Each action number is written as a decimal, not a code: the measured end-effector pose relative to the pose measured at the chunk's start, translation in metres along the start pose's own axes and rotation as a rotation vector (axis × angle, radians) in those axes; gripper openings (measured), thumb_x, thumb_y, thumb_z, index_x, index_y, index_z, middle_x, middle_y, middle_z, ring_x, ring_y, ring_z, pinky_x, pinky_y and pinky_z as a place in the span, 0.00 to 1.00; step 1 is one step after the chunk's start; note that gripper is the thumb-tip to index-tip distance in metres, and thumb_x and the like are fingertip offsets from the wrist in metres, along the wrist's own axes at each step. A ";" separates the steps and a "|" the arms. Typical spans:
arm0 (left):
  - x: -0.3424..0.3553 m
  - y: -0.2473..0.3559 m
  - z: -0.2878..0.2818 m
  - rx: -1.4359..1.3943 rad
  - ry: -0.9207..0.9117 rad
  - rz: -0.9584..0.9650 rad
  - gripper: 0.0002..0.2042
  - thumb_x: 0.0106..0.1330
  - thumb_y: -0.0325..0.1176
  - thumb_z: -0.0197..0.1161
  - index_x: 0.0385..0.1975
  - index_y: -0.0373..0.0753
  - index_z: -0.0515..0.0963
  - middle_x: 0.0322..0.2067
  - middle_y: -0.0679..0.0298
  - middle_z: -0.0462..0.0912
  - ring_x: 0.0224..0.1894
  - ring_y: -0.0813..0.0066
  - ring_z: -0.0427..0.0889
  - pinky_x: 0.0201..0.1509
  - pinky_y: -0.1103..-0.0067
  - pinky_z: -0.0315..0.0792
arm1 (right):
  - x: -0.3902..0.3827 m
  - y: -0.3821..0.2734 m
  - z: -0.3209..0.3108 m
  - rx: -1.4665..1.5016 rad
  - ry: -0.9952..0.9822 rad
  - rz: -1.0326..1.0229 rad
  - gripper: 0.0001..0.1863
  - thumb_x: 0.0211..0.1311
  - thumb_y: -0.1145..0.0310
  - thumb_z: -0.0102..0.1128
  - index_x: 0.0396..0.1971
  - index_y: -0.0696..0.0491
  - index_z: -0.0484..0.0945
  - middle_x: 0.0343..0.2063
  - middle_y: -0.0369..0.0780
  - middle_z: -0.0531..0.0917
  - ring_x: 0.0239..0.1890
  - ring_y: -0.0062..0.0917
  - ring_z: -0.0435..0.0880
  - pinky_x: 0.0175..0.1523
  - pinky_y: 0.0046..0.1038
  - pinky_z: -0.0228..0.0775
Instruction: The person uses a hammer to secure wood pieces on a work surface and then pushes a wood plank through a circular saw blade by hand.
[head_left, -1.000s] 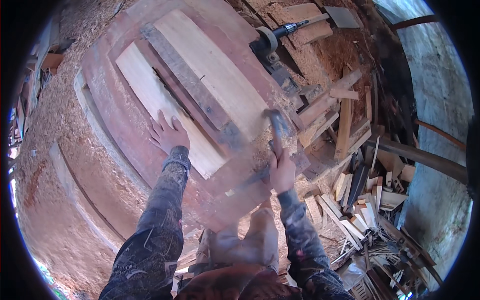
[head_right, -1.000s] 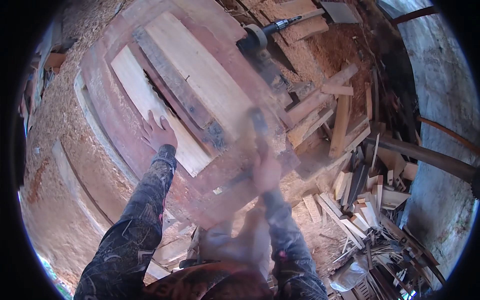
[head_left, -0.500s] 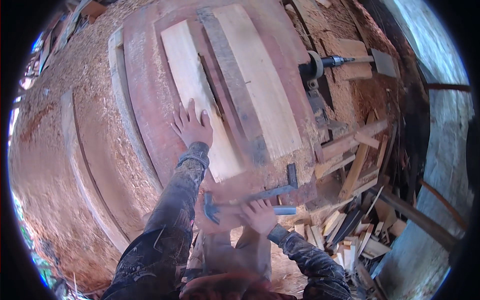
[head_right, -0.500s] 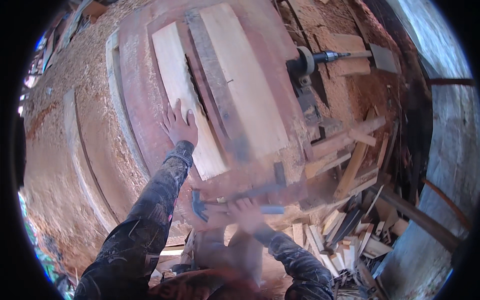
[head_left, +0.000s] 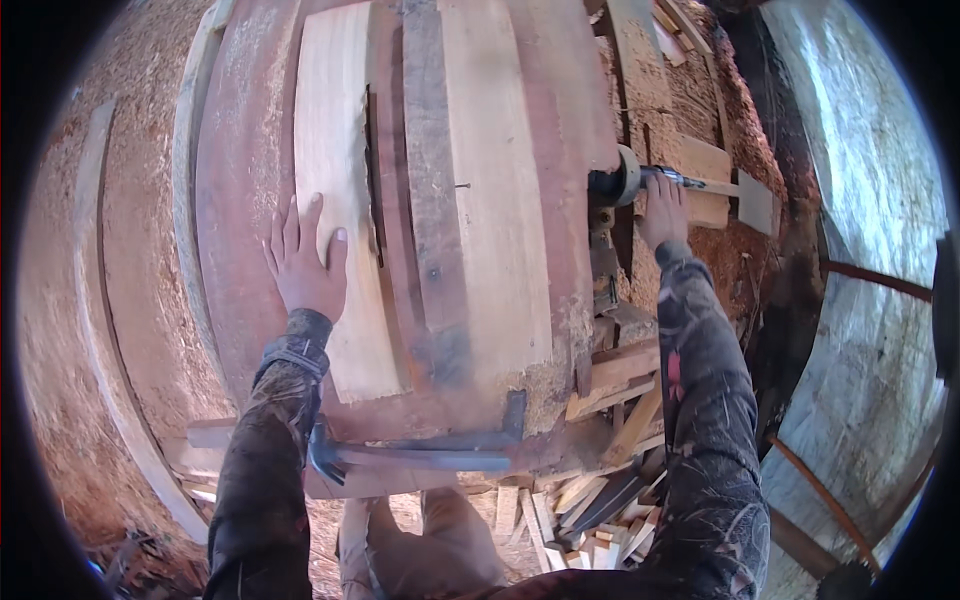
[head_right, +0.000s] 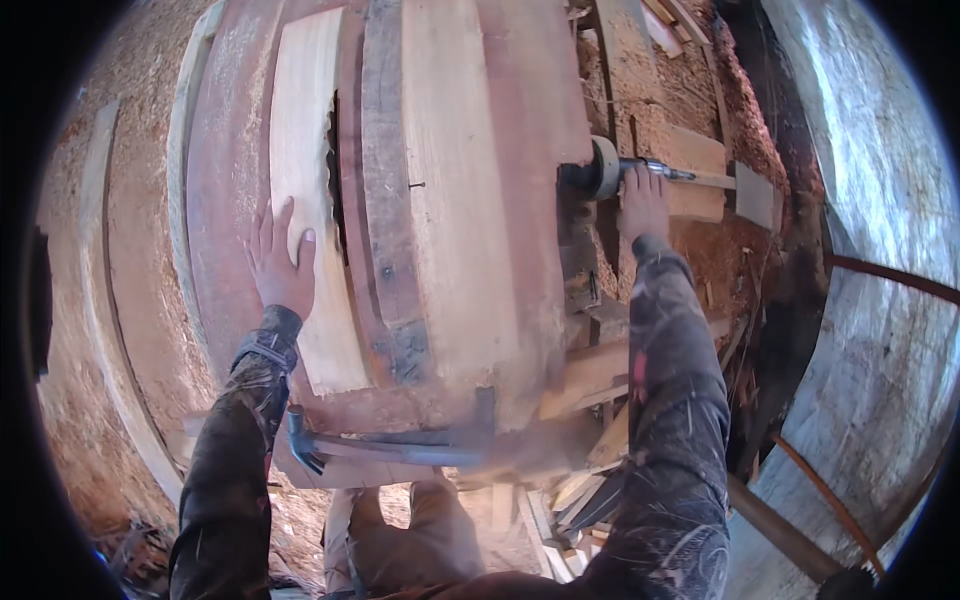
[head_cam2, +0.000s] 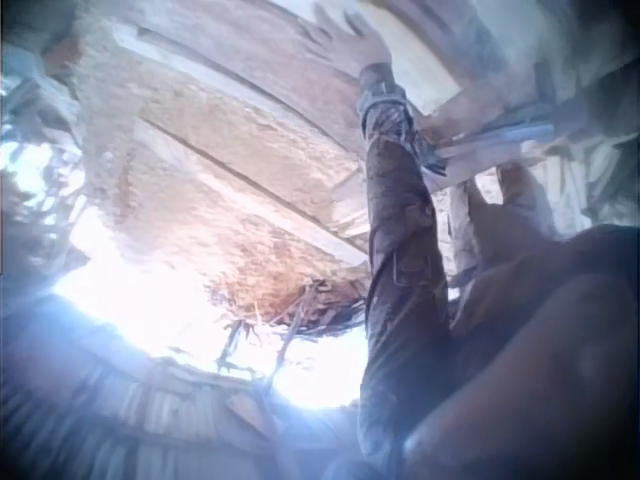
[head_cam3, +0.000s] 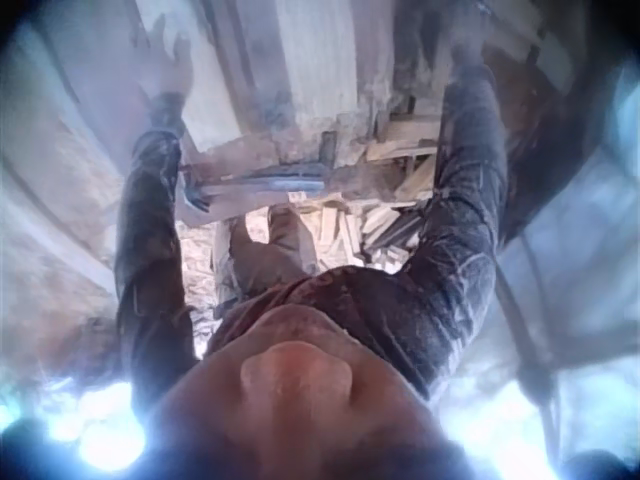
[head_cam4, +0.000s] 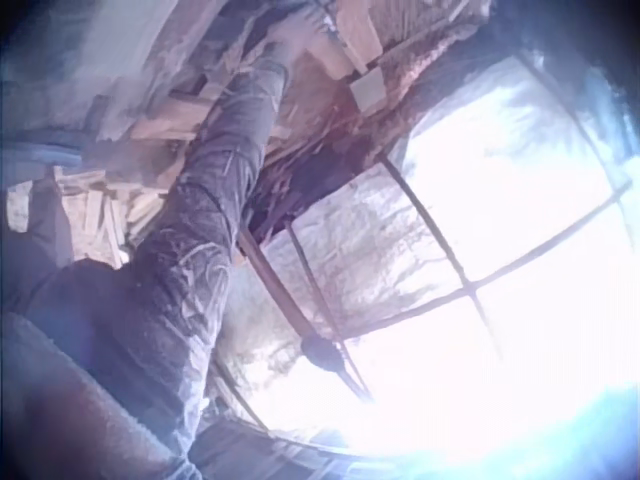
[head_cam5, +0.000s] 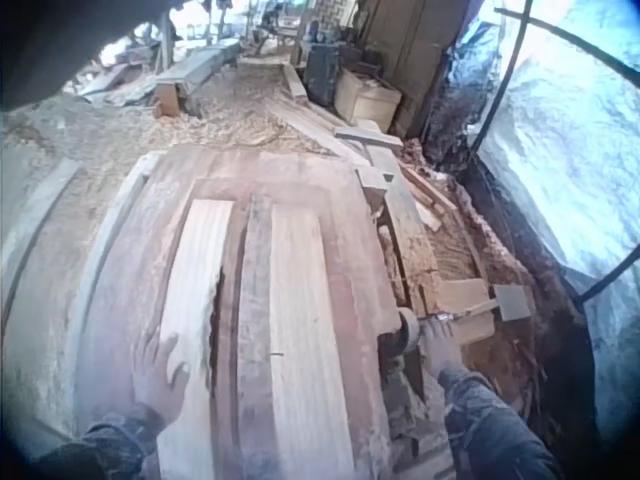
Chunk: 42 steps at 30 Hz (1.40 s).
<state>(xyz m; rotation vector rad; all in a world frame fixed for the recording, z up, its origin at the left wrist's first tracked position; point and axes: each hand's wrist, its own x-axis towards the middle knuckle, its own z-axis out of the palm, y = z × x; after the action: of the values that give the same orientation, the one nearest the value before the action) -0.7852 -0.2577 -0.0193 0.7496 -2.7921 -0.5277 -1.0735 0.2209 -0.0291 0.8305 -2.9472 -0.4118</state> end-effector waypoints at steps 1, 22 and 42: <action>-0.001 -0.006 0.000 0.015 -0.005 0.009 0.27 0.73 0.48 0.56 0.71 0.55 0.67 0.73 0.54 0.62 0.77 0.48 0.53 0.78 0.48 0.40 | 0.019 0.003 0.018 -0.169 -0.065 -0.107 0.37 0.54 0.64 0.67 0.64 0.58 0.68 0.65 0.48 0.70 0.69 0.44 0.66 0.76 0.44 0.51; -0.001 -0.002 -0.017 -0.047 -0.026 -0.031 0.26 0.70 0.48 0.59 0.68 0.55 0.69 0.73 0.57 0.61 0.77 0.47 0.53 0.78 0.50 0.42 | 0.069 0.048 0.119 0.176 -0.211 -0.259 0.35 0.49 0.58 0.75 0.58 0.54 0.77 0.53 0.47 0.82 0.58 0.44 0.79 0.67 0.45 0.64; 0.000 -0.005 -0.013 -0.078 0.000 0.018 0.25 0.73 0.48 0.56 0.69 0.53 0.68 0.74 0.55 0.59 0.78 0.50 0.49 0.79 0.50 0.40 | 0.091 0.118 0.169 1.086 -0.429 0.091 0.27 0.58 0.62 0.69 0.56 0.58 0.77 0.49 0.46 0.84 0.54 0.38 0.83 0.61 0.44 0.75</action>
<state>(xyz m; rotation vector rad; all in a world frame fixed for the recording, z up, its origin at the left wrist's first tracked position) -0.7796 -0.2658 -0.0089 0.7080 -2.7580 -0.6299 -1.2312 0.3115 -0.1622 0.6671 -3.4697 1.2793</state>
